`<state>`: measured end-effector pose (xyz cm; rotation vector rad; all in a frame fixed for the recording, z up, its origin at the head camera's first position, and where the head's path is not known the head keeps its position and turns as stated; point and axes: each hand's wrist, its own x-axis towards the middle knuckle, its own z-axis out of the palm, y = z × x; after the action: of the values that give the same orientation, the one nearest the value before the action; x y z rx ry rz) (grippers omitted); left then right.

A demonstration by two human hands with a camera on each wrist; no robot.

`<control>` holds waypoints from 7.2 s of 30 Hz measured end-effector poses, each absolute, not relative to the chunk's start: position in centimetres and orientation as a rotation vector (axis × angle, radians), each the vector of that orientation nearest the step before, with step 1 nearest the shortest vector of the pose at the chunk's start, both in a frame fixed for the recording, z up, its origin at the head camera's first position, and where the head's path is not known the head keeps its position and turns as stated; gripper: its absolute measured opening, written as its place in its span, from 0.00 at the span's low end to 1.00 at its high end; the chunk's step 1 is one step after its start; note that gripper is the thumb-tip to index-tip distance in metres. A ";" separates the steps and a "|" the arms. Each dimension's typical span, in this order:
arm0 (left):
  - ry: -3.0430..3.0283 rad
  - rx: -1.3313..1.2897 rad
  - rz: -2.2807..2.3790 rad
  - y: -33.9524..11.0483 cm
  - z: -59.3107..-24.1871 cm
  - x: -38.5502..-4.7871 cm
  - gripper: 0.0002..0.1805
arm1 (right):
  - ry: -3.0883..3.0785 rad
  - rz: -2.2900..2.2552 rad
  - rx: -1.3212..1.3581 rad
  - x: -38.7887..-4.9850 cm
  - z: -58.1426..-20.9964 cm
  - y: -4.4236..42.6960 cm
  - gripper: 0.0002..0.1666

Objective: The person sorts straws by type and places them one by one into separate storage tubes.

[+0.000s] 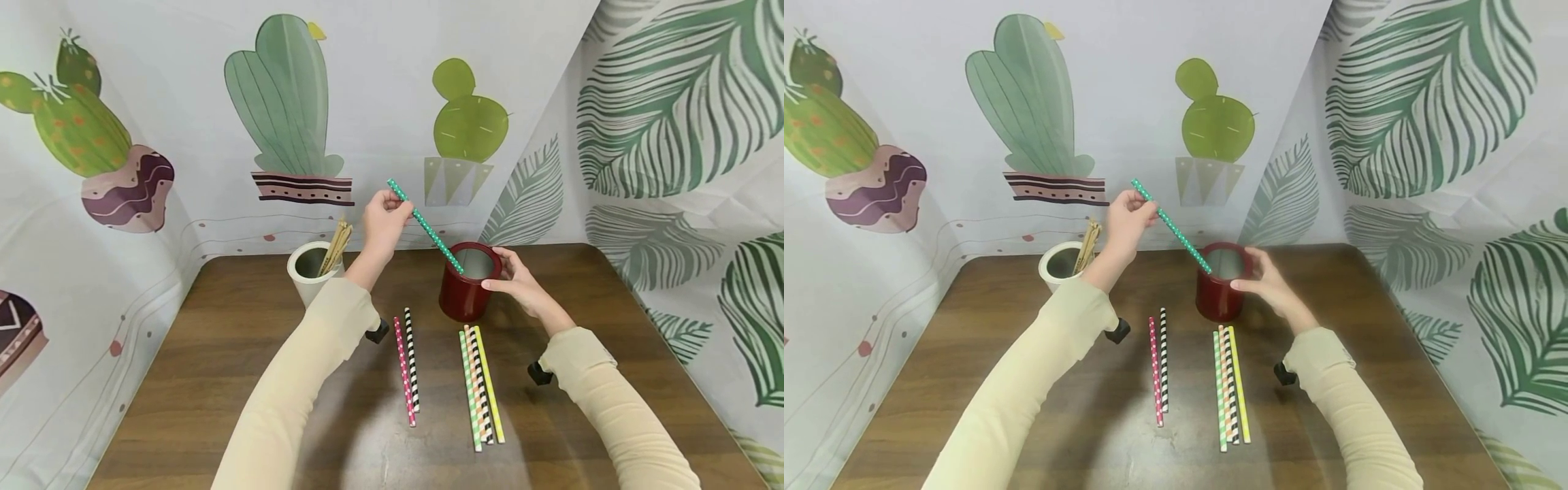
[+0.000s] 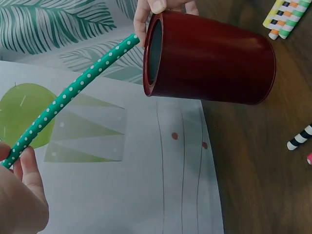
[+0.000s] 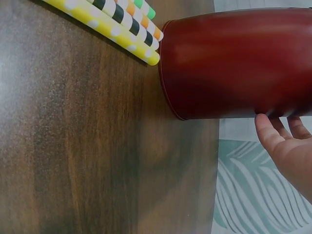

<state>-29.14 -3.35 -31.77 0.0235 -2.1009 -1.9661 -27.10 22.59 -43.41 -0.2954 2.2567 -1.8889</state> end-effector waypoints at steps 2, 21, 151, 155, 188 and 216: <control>-2.090 0.041 -1.959 -3.0 -32.0 -29.4 0.08 | 2.263 -1.882 -0.294 -27.1 -43.4 22.6 0.45; -2.033 0.016 -2.085 1.2 -36.8 -29.2 0.09 | 2.267 -1.868 -0.276 -27.1 -43.2 22.5 0.44; -2.922 0.151 -1.153 -6.7 -50.0 -22.1 0.08 | 2.215 -1.869 -0.262 -27.1 -43.1 22.5 0.46; -2.843 0.220 -1.336 -7.1 -49.0 -22.8 0.08 | 2.211 -1.872 -0.271 -27.1 -43.2 22.6 0.45; -2.364 0.111 -2.166 -5.6 -37.6 -27.0 0.13 | 2.200 -1.889 -0.276 -26.9 -42.9 22.4 0.45; -1.909 0.193 -2.240 -2.9 -31.9 -29.4 0.12 | 2.238 -1.873 -0.287 -27.2 -43.3 22.6 0.45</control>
<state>-29.36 -2.94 -31.88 0.1927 -1.9085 -2.2399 -27.20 22.60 -43.32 -0.2867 2.2383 -1.8730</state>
